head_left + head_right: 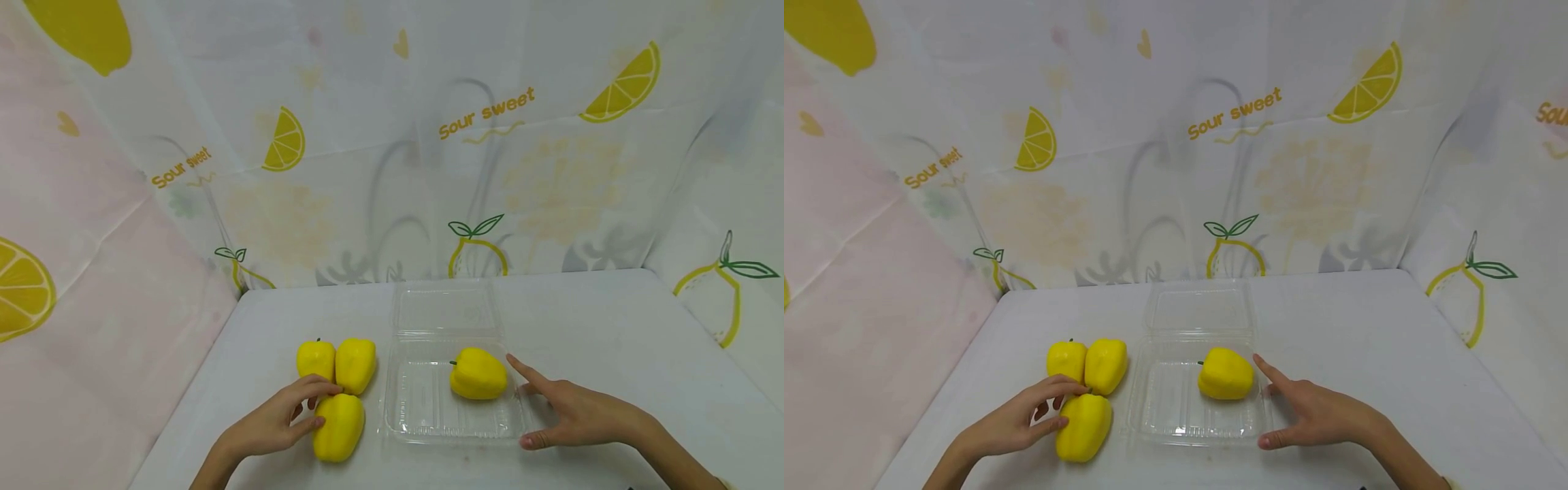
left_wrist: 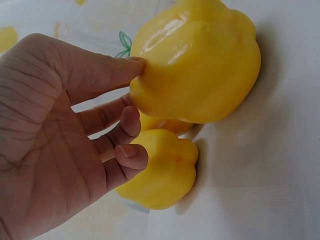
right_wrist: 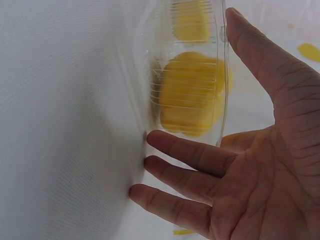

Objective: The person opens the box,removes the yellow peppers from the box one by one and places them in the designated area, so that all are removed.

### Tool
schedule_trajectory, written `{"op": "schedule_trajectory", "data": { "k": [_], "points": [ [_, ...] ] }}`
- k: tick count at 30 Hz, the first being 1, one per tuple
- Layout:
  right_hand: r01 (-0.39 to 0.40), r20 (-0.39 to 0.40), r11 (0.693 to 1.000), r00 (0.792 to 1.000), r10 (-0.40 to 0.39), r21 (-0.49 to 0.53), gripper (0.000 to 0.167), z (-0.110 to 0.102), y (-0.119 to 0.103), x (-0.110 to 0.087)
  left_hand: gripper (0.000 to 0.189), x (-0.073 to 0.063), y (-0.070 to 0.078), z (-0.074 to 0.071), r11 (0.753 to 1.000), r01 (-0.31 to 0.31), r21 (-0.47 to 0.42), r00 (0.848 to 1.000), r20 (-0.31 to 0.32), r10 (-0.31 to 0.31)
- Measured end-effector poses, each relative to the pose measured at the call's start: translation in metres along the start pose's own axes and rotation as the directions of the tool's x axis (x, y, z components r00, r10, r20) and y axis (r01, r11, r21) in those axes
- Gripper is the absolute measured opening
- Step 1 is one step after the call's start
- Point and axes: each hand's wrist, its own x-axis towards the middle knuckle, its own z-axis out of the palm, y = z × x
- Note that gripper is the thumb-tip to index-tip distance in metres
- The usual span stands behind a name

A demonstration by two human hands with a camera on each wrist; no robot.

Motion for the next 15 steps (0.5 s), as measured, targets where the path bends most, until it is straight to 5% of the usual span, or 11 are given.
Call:
{"op": "schedule_trajectory", "data": {
  "k": [15],
  "points": [
    [-0.004,0.008,1.0,1.0,0.004,0.004,0.111,-0.0007,-0.0002,0.001,0.045,0.0029,0.0052,0.0011,0.999,-0.019,0.042,1.0,-0.008,0.019]
  ]
}}
